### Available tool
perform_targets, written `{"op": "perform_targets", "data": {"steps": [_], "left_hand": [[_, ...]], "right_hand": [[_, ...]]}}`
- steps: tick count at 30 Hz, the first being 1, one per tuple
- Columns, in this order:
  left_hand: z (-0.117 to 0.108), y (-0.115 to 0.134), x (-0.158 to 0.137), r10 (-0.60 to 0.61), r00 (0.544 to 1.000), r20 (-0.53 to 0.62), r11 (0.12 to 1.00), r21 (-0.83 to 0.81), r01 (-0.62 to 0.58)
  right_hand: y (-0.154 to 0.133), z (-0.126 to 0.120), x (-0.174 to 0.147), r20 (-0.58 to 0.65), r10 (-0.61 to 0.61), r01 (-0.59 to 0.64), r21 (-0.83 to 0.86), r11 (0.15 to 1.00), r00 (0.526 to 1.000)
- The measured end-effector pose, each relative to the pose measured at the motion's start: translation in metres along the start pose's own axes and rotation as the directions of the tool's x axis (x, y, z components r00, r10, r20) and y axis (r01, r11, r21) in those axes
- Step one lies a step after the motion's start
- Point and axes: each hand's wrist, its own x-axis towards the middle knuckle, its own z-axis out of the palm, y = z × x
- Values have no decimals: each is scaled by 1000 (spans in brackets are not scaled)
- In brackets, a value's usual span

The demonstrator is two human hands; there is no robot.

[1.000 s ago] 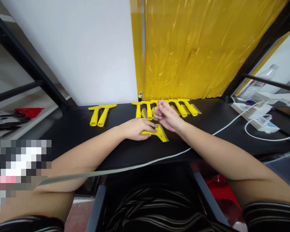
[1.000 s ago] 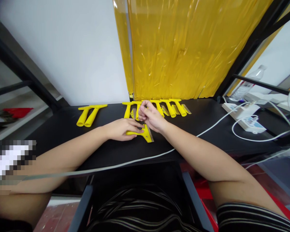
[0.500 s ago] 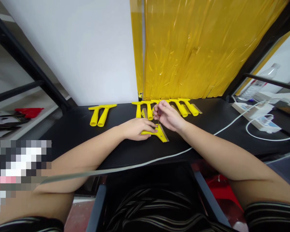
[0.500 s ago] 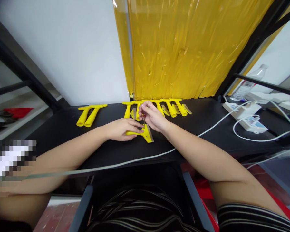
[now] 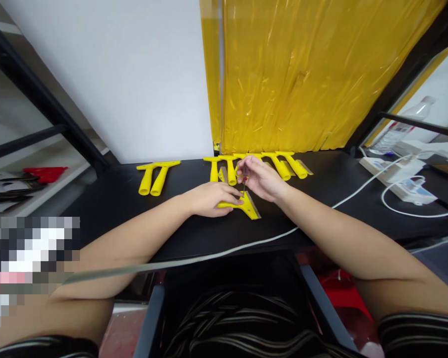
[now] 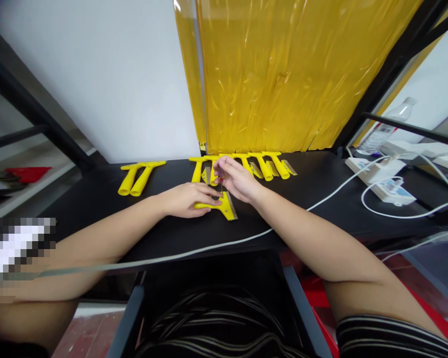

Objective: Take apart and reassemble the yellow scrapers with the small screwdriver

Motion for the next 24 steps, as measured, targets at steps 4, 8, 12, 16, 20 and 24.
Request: {"op": "perform_targets", "data": {"steps": [4, 8, 12, 16, 20, 24], "left_hand": [[0, 0, 0, -6, 1000, 12, 1000, -4, 6], [0, -1, -1, -16, 1000, 12, 1000, -4, 16], [0, -1, -2, -12, 1000, 7, 1000, 2, 12], [-2, 0, -1, -7, 1000, 2, 1000, -3, 7], [-2, 1, -1, -1, 1000, -4, 1000, 0, 1], [-2, 0, -2, 7, 1000, -10, 1000, 10, -7]], "right_hand": [[-3, 2, -1, 32, 86, -86, 17, 996, 996], [-2, 7, -4, 15, 63, -64, 53, 997, 998], [-2, 7, -3, -7, 15, -15, 10, 1000, 1000], [-1, 4, -1, 9, 80, -80, 3, 997, 997], [1, 4, -3, 36, 59, -61, 57, 996, 998], [0, 6, -3, 1, 11, -11, 64, 998, 1000]]}}
